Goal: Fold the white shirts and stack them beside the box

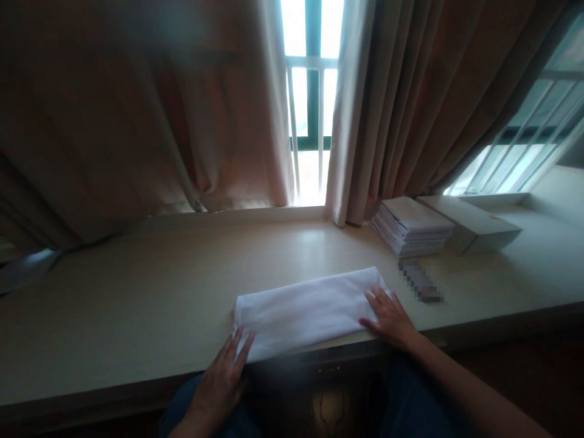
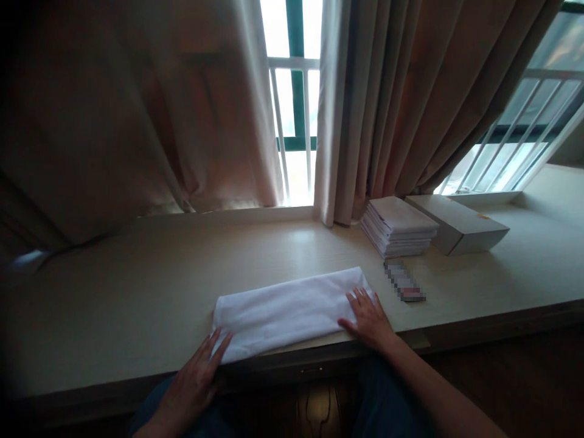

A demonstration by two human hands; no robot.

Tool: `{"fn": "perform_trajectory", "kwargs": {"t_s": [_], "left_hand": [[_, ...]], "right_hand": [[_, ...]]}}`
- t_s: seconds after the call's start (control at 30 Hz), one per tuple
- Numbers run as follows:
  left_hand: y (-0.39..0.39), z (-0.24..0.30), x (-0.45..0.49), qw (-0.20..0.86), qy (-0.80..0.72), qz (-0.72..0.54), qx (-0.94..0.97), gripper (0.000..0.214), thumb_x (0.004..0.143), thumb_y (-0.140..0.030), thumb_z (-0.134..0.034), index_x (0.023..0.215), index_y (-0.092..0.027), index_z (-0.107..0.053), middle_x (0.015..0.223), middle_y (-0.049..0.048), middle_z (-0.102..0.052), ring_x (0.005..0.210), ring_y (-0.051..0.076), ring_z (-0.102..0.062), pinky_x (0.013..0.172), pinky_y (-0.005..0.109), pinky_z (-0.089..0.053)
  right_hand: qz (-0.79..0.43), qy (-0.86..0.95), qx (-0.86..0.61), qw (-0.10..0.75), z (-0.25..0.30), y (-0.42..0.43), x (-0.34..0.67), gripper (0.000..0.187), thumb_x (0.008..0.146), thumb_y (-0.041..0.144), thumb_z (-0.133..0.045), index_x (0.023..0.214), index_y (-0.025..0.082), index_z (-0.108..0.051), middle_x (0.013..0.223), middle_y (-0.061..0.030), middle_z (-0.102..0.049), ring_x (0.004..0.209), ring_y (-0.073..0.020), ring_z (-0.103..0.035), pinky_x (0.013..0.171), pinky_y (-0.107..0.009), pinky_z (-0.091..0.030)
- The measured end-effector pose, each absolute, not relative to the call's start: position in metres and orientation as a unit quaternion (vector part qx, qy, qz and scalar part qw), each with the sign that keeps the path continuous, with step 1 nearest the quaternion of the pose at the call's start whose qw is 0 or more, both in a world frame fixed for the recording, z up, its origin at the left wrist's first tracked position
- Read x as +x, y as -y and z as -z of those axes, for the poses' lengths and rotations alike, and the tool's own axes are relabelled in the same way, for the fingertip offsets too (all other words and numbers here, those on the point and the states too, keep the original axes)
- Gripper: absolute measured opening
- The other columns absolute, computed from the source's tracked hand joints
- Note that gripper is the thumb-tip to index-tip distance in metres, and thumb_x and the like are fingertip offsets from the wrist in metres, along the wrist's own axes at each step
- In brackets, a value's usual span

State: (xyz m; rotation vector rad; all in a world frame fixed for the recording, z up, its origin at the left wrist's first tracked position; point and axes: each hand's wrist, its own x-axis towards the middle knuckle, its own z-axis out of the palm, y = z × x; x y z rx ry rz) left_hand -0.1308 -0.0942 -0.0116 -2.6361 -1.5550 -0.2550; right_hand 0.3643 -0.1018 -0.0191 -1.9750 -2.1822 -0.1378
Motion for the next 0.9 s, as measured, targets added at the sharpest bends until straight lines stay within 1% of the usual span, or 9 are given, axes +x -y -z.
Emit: {"fn": "perform_trajectory", "kwargs": {"t_s": [0.07, 0.13, 0.27, 0.37, 0.43, 0.53, 0.63, 0.77, 0.9], "left_hand": [[0.096, 0.013, -0.139, 0.032, 0.499, 0.075, -0.862, 0.079, 0.074, -0.002, -0.040, 0.146, -0.032, -0.030, 0.152, 0.0038, -0.033, 0.135, 0.024, -0.039, 0.106, 0.041, -0.040], [0.096, 0.014, -0.149, 0.032, 0.483, 0.074, -0.872, 0.076, 0.075, 0.002, -0.033, 0.142, -0.033, -0.039, 0.144, 0.0025, -0.046, 0.127, 0.021, -0.049, 0.103, 0.038, -0.044], [0.095, 0.015, -0.167, 0.058, 0.448, 0.085, -0.888, 0.067, 0.075, -0.002, -0.038, 0.133, -0.034, -0.052, 0.132, 0.0004, -0.059, 0.118, 0.021, -0.057, 0.098, 0.037, -0.049], [0.095, 0.011, -0.175, 0.059, 0.427, 0.120, -0.894, 0.066, 0.069, -0.003, -0.046, 0.126, -0.033, -0.058, 0.136, -0.0009, -0.055, 0.125, 0.022, -0.051, 0.104, 0.039, -0.045], [0.094, 0.007, -0.177, 0.042, 0.422, 0.156, -0.892, 0.060, 0.067, -0.005, -0.049, 0.120, -0.031, -0.062, 0.142, -0.0004, -0.049, 0.132, 0.023, -0.044, 0.108, 0.041, -0.041], [0.090, 0.000, -0.180, -0.006, 0.423, 0.210, -0.881, 0.047, 0.070, -0.011, -0.053, 0.111, -0.028, -0.066, 0.144, 0.0013, -0.047, 0.135, 0.024, -0.039, 0.110, 0.044, -0.037], [0.082, -0.006, -0.184, -0.072, 0.431, 0.240, -0.867, 0.033, 0.074, -0.021, -0.057, 0.104, -0.028, -0.069, 0.132, 0.0015, -0.058, 0.131, 0.023, -0.044, 0.108, 0.042, -0.039], [0.072, -0.022, -0.189, -0.140, 0.469, 0.243, -0.838, 0.028, 0.076, -0.034, -0.062, 0.102, -0.030, -0.070, 0.127, -0.0008, -0.062, 0.126, 0.022, -0.050, 0.107, 0.037, -0.039], [0.066, -0.054, -0.189, -0.190, 0.553, 0.233, -0.777, 0.036, 0.076, -0.048, -0.060, 0.105, -0.029, -0.069, 0.121, -0.0007, -0.066, 0.115, 0.022, -0.060, 0.091, 0.027, -0.051]], "right_hand": [[0.036, 0.753, -0.652, 0.086, 0.022, 0.124, 0.369, 0.079, 0.084, 0.068, -0.042, 0.146, 0.020, -0.033, 0.152, -0.0132, -0.029, 0.142, -0.0304, -0.020, 0.113, -0.052, -0.013], [0.030, 0.760, -0.644, 0.083, 0.021, 0.143, 0.374, 0.085, 0.080, 0.066, -0.050, 0.148, 0.019, -0.028, 0.153, -0.0141, -0.026, 0.142, -0.0310, -0.018, 0.113, -0.052, -0.014], [0.043, 0.777, -0.622, 0.088, 0.015, 0.166, 0.380, 0.093, 0.072, 0.045, -0.065, 0.149, 0.017, -0.023, 0.154, -0.0139, -0.023, 0.142, -0.0329, -0.018, 0.114, -0.054, -0.014], [0.074, 0.769, -0.626, 0.106, 0.012, 0.175, 0.383, 0.074, 0.071, 0.013, -0.055, 0.143, 0.016, -0.037, 0.148, -0.0139, -0.036, 0.137, -0.0295, -0.031, 0.113, -0.050, -0.020], [0.078, 0.765, -0.629, 0.119, 0.010, 0.178, 0.384, 0.064, 0.069, 0.002, -0.047, 0.131, 0.016, -0.051, 0.139, -0.0129, -0.049, 0.129, -0.0262, -0.043, 0.110, -0.046, -0.027], [0.062, 0.768, -0.623, 0.132, 0.007, 0.182, 0.383, 0.047, 0.073, -0.001, -0.043, 0.111, 0.019, -0.063, 0.125, -0.0096, -0.060, 0.119, -0.0236, -0.052, 0.108, -0.043, -0.032], [0.055, 0.765, -0.622, 0.157, 0.003, 0.184, 0.383, 0.039, 0.076, -0.001, -0.042, 0.100, 0.019, -0.064, 0.119, -0.0082, -0.063, 0.117, -0.0223, -0.053, 0.109, -0.044, -0.030], [0.023, 0.772, -0.600, 0.212, -0.006, 0.187, 0.385, 0.041, 0.070, -0.003, -0.043, 0.099, 0.020, -0.062, 0.116, -0.0066, -0.064, 0.121, -0.0211, -0.050, 0.111, -0.046, -0.026], [-0.031, 0.739, -0.603, 0.299, -0.034, 0.189, 0.388, 0.026, 0.080, 0.009, -0.047, 0.098, 0.021, -0.062, 0.101, -0.0050, -0.068, 0.105, -0.0210, -0.059, 0.107, -0.047, -0.031]]}}
